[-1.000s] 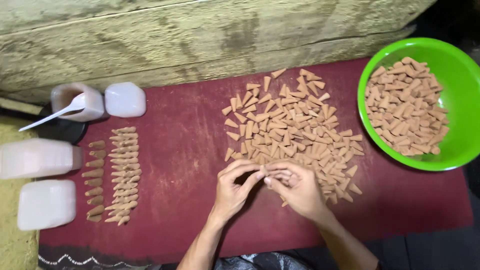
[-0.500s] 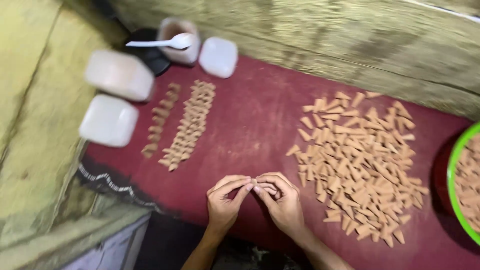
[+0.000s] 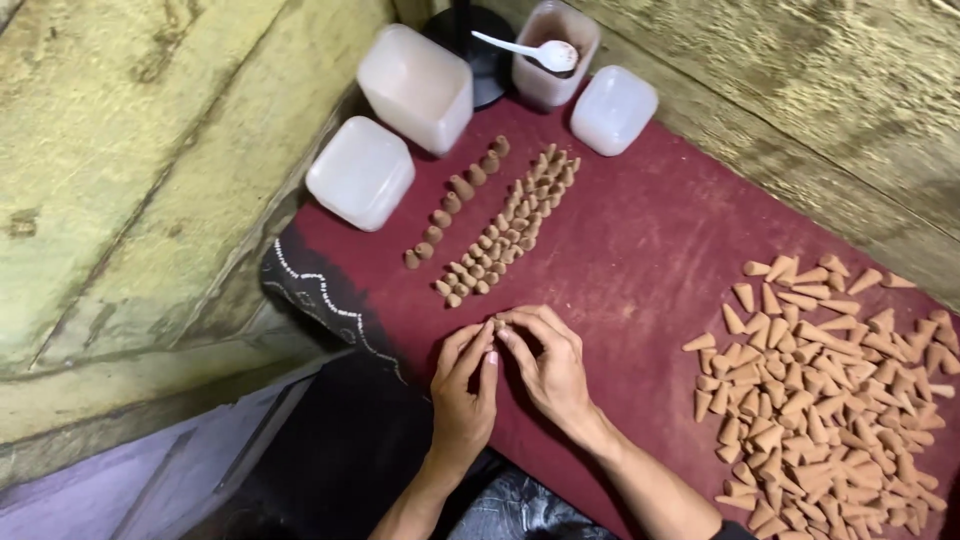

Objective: Arranging incense cones into organized rows on a work surface

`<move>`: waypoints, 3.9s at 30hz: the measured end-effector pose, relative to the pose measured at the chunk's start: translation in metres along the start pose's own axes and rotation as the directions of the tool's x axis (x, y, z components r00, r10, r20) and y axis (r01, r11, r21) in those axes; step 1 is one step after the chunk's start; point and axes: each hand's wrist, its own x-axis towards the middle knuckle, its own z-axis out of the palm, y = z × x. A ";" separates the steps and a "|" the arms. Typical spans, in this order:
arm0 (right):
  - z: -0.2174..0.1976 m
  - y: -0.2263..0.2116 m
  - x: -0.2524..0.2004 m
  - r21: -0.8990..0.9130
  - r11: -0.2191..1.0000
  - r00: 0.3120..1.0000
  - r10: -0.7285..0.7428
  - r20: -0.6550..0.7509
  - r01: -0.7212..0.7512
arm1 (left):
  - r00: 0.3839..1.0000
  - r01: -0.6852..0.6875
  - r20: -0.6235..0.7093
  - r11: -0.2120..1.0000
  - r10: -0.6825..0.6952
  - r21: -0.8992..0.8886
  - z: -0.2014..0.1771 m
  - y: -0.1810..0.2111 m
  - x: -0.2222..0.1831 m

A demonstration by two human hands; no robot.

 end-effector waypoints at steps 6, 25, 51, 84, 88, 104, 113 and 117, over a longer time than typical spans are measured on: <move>0.028 0.014 0.011 -0.100 0.993 0.997 -0.073 -0.028 0.070 | 0.993 0.115 -0.002 0.991 -0.116 -0.067 -0.011 0.000 0.011; 0.057 0.044 0.005 -0.316 0.947 0.992 -0.083 -0.092 0.050 | 0.986 0.167 -0.004 0.974 -0.169 -0.153 -0.012 -0.015 0.016; 0.049 0.037 0.007 -0.149 0.989 0.987 -0.028 -0.161 0.004 | 0.947 0.317 0.008 0.936 -0.320 -0.156 -0.002 -0.020 0.008; -0.292 0.053 -0.196 -0.426 0.775 0.649 -0.026 -0.760 -0.467 | 0.502 -0.269 0.678 0.842 0.537 -0.467 0.269 0.168 -0.009; -0.323 0.075 -0.202 -0.531 0.714 0.721 -0.051 -0.691 -0.457 | 0.433 -0.354 0.710 0.829 0.555 -0.433 0.330 0.152 -0.024; -0.342 0.145 -0.234 -0.709 0.490 0.829 0.055 -0.556 -0.508 | 0.152 -0.609 0.837 0.716 0.526 -0.340 0.379 0.133 -0.011; -0.351 0.159 -0.226 -0.785 0.408 0.883 0.272 -0.382 -0.465 | 0.174 -0.547 0.823 0.748 0.541 -0.376 0.365 0.136 -0.005; -0.358 0.146 -0.208 -0.741 0.424 0.847 0.365 -0.387 -0.521 | 0.267 -0.548 0.776 0.752 0.572 -0.366 0.369 0.120 -0.008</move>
